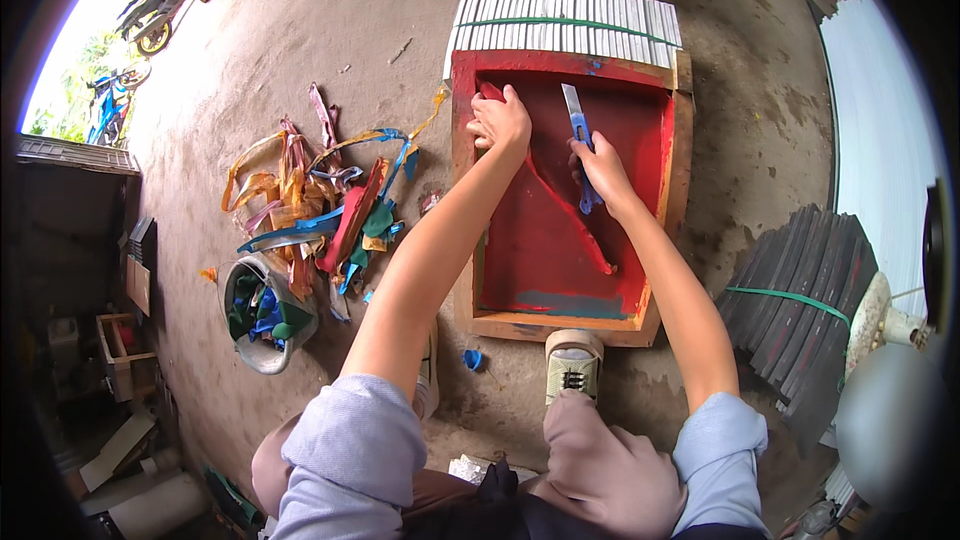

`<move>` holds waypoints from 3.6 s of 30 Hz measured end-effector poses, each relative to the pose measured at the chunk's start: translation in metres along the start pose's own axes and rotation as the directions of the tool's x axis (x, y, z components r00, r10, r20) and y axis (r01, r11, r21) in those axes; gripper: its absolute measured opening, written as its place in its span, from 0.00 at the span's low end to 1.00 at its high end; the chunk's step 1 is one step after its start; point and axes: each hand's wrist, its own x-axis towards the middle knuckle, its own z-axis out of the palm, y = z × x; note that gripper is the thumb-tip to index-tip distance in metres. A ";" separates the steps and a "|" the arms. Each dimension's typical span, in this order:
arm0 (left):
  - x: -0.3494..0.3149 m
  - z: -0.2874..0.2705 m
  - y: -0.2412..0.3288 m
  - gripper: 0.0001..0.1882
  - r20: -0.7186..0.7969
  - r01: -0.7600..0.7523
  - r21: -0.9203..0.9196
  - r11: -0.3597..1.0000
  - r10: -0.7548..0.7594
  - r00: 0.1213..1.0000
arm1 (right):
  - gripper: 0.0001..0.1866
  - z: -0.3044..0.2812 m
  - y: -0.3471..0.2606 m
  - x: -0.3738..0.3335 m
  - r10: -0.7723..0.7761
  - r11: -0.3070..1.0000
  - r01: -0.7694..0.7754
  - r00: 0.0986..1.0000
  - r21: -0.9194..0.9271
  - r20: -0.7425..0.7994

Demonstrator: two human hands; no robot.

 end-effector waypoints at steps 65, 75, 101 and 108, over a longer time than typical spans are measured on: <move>0.035 -0.031 -0.051 0.09 -0.039 -0.818 0.142 0.558 0.829 0.558 | 0.09 0.077 -0.018 0.060 -0.546 0.301 0.282 0.834 -0.911 0.077; 0.034 -0.038 -0.051 0.09 -0.042 -0.816 0.110 0.567 0.823 0.566 | 0.09 0.084 -0.016 0.057 -0.538 0.357 0.280 0.842 -0.891 0.049; 0.036 -0.061 -0.054 0.11 0.009 -0.799 -0.032 0.600 0.800 0.600 | 0.09 0.108 -0.016 0.062 -0.586 0.527 0.336 0.809 -0.781 -0.048; 0.036 -0.066 -0.057 0.11 0.017 -0.809 -0.030 0.587 0.810 0.586 | 0.09 0.105 -0.008 0.058 -0.602 0.529 0.375 0.798 -0.761 -0.025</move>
